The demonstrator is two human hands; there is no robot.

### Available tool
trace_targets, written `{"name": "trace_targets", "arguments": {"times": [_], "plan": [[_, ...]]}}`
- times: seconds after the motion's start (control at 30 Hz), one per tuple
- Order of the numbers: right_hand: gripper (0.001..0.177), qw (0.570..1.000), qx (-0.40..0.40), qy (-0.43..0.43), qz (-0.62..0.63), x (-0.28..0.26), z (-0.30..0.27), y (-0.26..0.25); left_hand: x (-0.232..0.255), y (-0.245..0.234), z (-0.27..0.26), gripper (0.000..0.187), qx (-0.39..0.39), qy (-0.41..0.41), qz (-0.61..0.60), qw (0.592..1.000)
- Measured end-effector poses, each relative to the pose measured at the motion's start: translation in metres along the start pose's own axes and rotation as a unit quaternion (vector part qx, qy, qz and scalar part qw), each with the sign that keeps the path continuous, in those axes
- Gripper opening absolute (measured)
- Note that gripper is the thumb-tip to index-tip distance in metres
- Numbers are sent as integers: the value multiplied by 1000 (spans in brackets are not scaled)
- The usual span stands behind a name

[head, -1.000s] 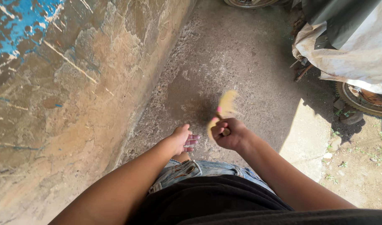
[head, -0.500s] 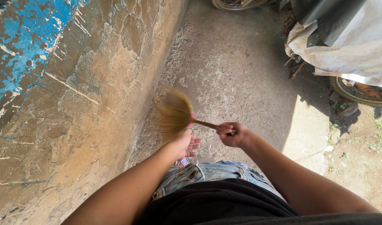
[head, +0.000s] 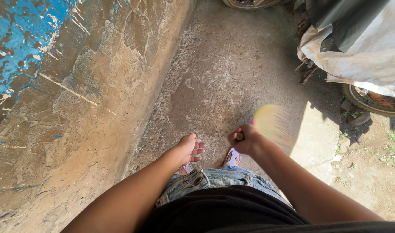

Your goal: The person sweeps the concrete floor of an outdoor area using a short-handled broom, moving dirt and debris along the base of a wall and around the wheels of a parked motorcycle.

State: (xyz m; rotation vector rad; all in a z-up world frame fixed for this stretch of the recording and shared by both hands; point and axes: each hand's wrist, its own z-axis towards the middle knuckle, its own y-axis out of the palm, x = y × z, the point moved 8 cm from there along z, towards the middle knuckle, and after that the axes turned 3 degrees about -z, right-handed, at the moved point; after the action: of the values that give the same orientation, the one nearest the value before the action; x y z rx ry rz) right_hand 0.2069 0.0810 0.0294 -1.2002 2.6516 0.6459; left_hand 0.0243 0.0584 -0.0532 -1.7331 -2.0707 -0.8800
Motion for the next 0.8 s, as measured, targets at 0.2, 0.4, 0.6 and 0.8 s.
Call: {"name": "trace_targets", "arguments": {"times": [0.2,0.4,0.6,0.8], "plan": [[11,960,-237,90,-117,21,-56,62,21,35,11,56,4,10,-43,999],[34,899,-336,264,-96,-3,-29,70,33,75,25,60,34,23,-46,998],[18,968,-187,168,-7,-109,60,-18,39,132,41,63,26,20,-66,997],[23,993,10,14,117,-204,94,-134,33,166,55,60,-1,23,-57,998]]}}
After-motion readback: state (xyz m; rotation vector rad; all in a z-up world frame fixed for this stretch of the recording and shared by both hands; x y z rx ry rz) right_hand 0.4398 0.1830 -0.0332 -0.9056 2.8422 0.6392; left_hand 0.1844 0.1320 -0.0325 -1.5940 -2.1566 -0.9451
